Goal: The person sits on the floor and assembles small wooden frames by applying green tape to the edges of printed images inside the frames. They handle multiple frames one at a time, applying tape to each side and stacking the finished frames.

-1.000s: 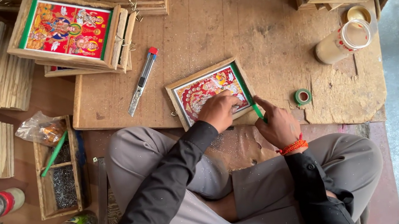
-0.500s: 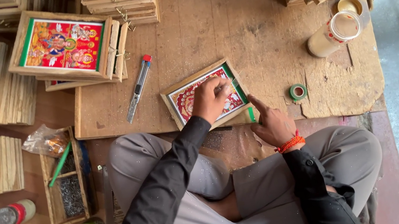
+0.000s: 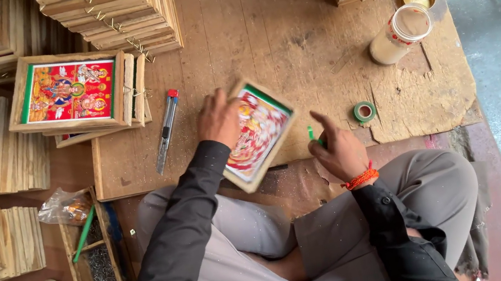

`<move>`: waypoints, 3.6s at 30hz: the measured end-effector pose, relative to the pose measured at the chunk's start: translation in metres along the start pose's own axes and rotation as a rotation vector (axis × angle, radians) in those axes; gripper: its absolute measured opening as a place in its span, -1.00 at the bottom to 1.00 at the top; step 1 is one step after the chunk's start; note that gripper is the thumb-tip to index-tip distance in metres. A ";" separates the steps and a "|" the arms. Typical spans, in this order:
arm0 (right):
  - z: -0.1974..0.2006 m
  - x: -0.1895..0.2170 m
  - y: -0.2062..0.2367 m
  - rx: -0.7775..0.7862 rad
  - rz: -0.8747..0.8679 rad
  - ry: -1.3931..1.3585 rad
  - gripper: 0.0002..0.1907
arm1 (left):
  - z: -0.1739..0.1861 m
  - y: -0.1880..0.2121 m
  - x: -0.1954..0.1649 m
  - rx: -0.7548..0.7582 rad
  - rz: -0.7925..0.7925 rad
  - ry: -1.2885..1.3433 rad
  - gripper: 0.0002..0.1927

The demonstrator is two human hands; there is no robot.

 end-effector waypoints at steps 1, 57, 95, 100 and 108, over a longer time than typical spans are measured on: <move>0.006 0.001 -0.001 -0.062 0.008 -0.057 -0.27 | 0.004 0.000 0.012 -0.003 0.064 0.023 -0.75; -0.020 0.026 0.004 -0.201 0.138 -1.027 -0.71 | 0.005 0.116 -0.080 0.169 0.422 1.997 -0.83; -0.042 0.056 -0.009 0.090 0.117 0.510 -0.60 | 0.001 -0.003 -0.022 -0.470 -0.029 0.385 -0.88; -0.046 0.061 -0.009 0.066 0.144 0.516 -0.62 | -0.011 -0.012 -0.011 -0.353 0.108 0.411 -0.73; -0.039 0.051 -0.001 0.033 0.188 0.358 -0.48 | -0.016 0.036 -0.047 -0.211 -0.389 0.228 -0.80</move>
Point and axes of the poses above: each hand's wrist, its own y-axis away from the middle knuckle, its own z-axis out of the back of the hand, x = y × z, the point moved 7 cm from there along -y, towards the middle knuckle, and after that the axes turned 10 degrees about z, right-handed, at the moved point
